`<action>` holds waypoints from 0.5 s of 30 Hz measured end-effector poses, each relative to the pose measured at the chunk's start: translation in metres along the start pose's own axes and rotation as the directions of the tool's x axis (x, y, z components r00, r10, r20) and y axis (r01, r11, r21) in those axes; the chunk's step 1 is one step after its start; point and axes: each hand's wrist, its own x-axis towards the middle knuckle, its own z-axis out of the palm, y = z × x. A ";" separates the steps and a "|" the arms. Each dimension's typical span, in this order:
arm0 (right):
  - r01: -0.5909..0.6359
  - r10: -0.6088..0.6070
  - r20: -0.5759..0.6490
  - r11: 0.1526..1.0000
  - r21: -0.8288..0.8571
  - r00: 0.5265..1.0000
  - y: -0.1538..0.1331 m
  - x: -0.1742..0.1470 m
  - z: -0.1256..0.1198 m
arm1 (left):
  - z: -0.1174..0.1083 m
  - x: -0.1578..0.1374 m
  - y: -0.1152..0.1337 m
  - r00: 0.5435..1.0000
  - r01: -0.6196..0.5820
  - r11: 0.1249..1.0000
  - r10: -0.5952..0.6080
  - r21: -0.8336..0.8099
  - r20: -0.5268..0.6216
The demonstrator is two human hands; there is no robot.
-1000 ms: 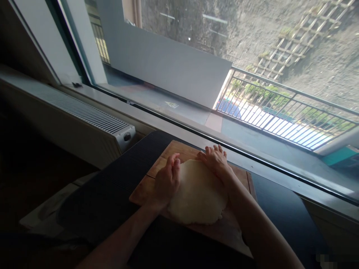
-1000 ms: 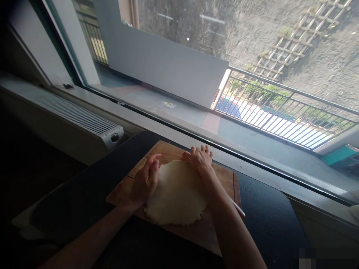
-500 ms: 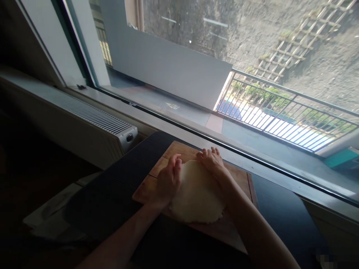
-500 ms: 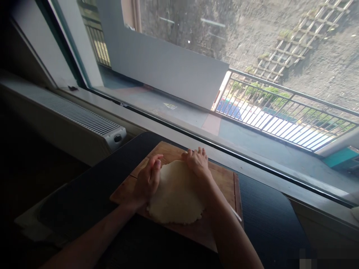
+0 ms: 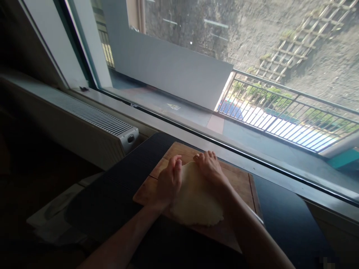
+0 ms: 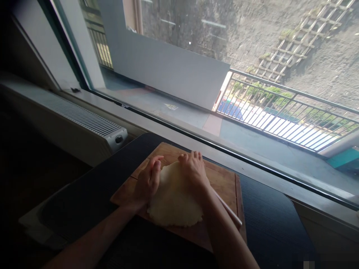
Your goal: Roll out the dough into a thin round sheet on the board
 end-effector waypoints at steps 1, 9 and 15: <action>0.048 -0.048 -0.026 0.999 0.017 0.999 -0.007 -0.008 0.006 | 0.000 -0.001 0.000 1.000 -0.008 1.000 0.008 0.010 -0.002; -0.069 0.043 -0.320 0.995 -0.073 0.946 0.027 0.014 -0.012 | 0.004 0.024 0.011 0.978 0.014 0.904 -0.100 0.428 0.181; 0.102 -0.097 -0.202 0.995 0.016 0.975 0.065 -0.056 -0.024 | 0.026 0.082 0.045 0.773 0.035 0.857 -0.350 0.515 0.530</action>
